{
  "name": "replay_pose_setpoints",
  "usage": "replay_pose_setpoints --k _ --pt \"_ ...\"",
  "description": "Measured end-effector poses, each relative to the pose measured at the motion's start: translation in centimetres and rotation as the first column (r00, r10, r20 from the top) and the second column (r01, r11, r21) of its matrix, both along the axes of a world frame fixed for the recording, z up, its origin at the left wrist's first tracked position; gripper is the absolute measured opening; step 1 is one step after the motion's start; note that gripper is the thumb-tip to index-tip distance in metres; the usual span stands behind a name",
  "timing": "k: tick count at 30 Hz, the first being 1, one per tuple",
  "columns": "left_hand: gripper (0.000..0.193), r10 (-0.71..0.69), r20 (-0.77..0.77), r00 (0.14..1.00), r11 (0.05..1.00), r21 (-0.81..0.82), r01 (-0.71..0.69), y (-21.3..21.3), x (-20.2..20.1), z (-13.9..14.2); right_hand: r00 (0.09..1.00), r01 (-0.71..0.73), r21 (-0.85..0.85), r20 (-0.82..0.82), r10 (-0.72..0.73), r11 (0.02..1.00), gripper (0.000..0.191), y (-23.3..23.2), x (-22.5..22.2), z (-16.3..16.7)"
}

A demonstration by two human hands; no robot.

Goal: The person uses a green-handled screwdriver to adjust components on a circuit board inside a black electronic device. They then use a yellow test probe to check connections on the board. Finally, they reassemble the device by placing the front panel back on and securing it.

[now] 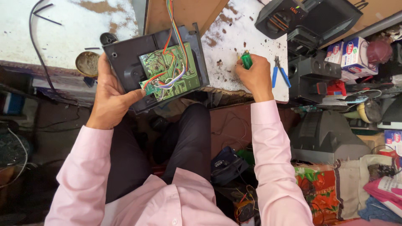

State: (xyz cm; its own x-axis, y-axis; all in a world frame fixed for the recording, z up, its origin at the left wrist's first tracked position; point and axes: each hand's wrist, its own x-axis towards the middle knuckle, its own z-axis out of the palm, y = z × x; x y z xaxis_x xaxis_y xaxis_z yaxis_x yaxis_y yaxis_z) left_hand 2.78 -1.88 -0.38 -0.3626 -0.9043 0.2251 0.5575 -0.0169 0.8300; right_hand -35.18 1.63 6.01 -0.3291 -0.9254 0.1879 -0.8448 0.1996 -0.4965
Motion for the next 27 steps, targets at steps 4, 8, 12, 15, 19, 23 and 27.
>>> replay_pose_setpoints --k 4,8,12,15,19,23,27 --pt "0.113 -0.02 -0.006 1.0 1.0 -0.012 0.02 0.3 -0.2 0.7 0.996 0.066 -0.045 0.063 -0.063 0.997 0.015 0.6 0.8 0.1" --pt "0.116 -0.035 -0.069 0.997 0.998 -0.049 0.032 0.5 -0.6 1.0 0.99 -0.045 0.049 0.134 0.038 0.998 0.02 1.1 2.4 0.3" --pt "0.119 0.049 0.037 0.998 0.984 -0.172 -0.042 0.5 -0.6 0.6 0.999 -0.047 0.037 -0.019 0.047 0.998 0.033 0.5 3.1 -0.8" --pt "0.122 0.082 0.057 0.995 0.986 -0.153 -0.072 0.3 -0.4 0.3 0.993 -0.087 -0.007 -0.079 0.086 0.996 0.031 -0.1 3.2 -1.5" --pt "0.12 0.063 0.015 0.998 0.988 -0.142 -0.061 -0.1 0.1 -0.1 0.987 -0.121 0.002 -0.109 0.12 0.993 0.018 0.0 4.2 -0.1" --pt "0.121 0.147 0.092 0.985 0.97 -0.208 -0.125 -0.5 1.0 -0.3 0.973 -0.171 -0.059 0.145 0.178 0.983 0.01 1.1 8.0 3.5" --pt "0.124 0.019 -0.015 1.0 0.997 -0.076 -0.02 -0.4 1.6 -0.4 0.834 -0.384 -0.011 0.425 0.352 0.923 0.01 0.6 14.3 6.6"
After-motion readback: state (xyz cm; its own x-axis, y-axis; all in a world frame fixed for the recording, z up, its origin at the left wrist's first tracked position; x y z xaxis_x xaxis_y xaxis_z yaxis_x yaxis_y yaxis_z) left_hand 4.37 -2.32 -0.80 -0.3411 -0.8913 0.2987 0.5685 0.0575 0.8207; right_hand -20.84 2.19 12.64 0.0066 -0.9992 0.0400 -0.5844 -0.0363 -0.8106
